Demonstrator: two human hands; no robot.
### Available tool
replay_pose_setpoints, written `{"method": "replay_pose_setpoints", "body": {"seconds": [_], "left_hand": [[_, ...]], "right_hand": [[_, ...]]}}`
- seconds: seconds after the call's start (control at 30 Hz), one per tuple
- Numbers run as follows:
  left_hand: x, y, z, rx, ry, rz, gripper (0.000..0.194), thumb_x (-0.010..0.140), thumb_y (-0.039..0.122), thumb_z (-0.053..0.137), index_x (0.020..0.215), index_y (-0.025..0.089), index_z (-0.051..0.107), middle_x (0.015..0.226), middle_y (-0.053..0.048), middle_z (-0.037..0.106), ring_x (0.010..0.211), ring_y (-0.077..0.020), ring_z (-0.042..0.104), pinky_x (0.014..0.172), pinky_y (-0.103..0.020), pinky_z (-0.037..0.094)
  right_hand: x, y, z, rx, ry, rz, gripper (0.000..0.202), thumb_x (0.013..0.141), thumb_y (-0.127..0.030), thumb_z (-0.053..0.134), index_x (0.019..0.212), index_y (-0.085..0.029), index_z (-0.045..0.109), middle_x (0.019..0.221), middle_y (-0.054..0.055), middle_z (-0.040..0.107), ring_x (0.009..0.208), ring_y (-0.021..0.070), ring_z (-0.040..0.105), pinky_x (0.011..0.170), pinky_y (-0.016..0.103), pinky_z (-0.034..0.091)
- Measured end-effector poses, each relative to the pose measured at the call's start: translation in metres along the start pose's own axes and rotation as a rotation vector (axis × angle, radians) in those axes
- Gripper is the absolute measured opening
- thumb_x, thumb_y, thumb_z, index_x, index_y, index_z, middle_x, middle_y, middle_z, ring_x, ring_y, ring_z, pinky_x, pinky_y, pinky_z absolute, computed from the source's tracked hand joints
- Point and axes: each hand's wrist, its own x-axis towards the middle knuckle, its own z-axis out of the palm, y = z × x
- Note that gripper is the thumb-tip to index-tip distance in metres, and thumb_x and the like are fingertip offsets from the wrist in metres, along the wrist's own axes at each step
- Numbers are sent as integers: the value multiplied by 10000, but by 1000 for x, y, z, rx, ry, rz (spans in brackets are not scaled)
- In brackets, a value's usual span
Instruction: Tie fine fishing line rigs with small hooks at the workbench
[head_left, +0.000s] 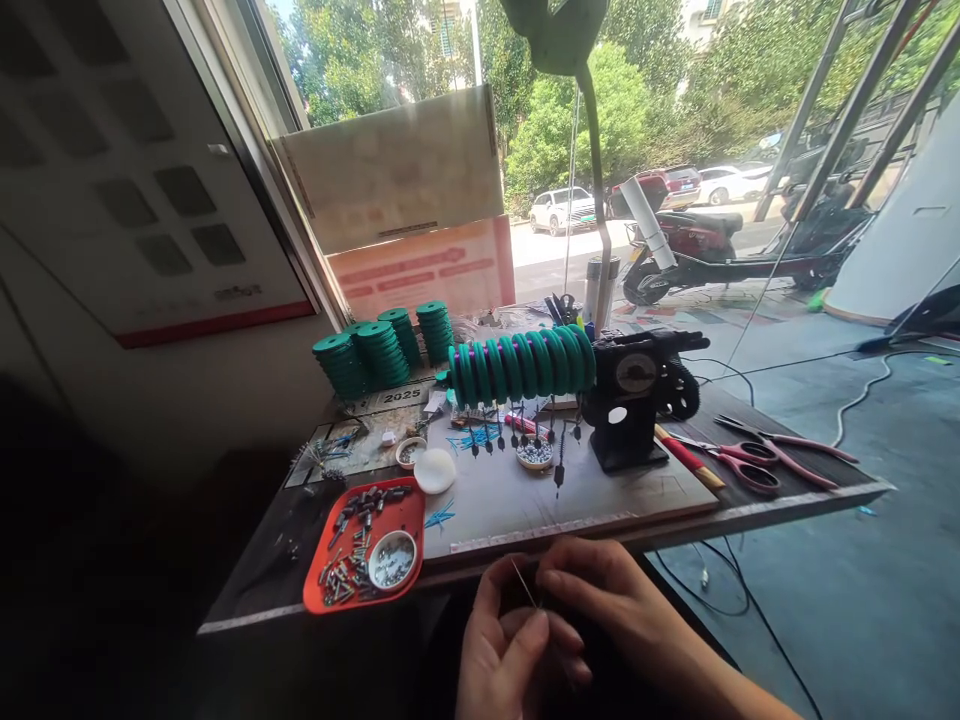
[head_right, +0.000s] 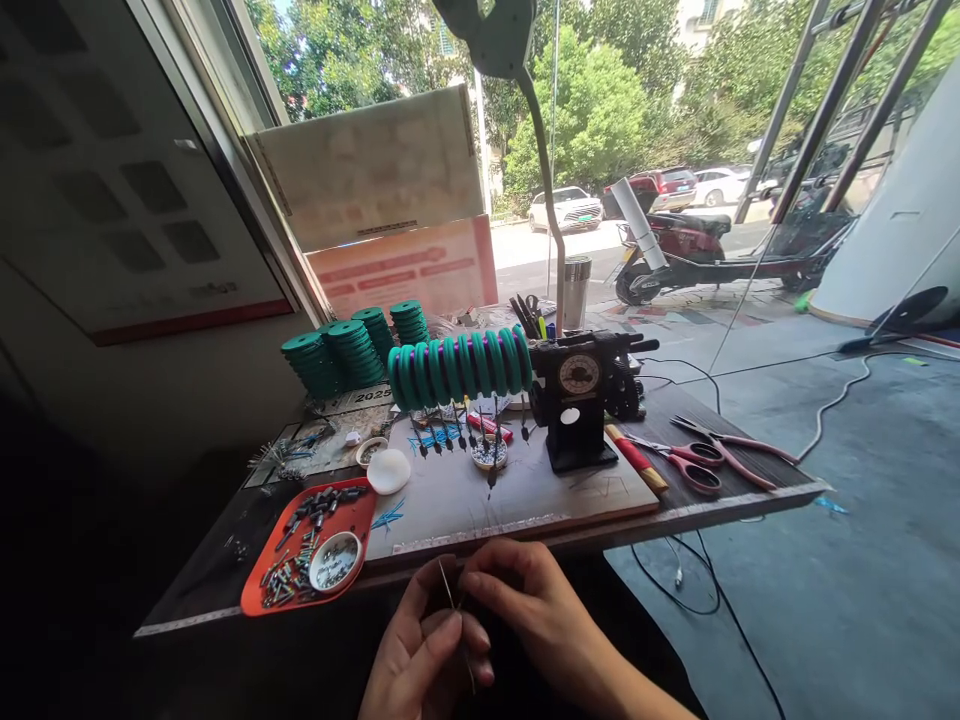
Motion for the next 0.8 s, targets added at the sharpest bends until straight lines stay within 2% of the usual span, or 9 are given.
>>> {"method": "replay_pose_setpoints", "body": {"seconds": [0.23, 0.43, 0.6, 0.8], "left_hand": [[-1, 1, 0, 19, -34, 29, 533, 683, 250, 745, 1186, 265, 569, 558, -31, 706, 448, -116, 623, 487, -196, 466], [1, 1, -2, -14, -79, 16, 398, 673, 247, 755, 1056, 309, 669, 561, -32, 711, 451, -116, 630, 477, -183, 465], [1, 2, 0, 0, -106, 18, 383, 688, 242, 744, 1055, 309, 661, 598, -33, 717, 465, -114, 635, 496, -181, 468], [-2, -1, 1, 54, -56, 86, 414, 673, 247, 756, 1059, 310, 621, 618, -15, 719, 491, -121, 636, 527, -199, 474]], "right_hand": [[0, -5, -1, -73, 85, -14, 354, 705, -490, 677, 662, -149, 591, 540, -37, 495, 497, 91, 436, 476, 205, 346], [-1, 4, 1, 37, 66, 29, 351, 714, -498, 672, 700, -168, 555, 452, -68, 465, 382, 79, 431, 408, 200, 318], [-1, 9, 4, 188, -30, 7, 352, 734, -488, 660, 698, -177, 500, 436, -78, 465, 350, 79, 448, 370, 180, 314], [-1, 7, 4, 208, -22, 11, 370, 709, -500, 677, 698, -172, 507, 463, -75, 462, 374, 67, 419, 396, 183, 319]]}}
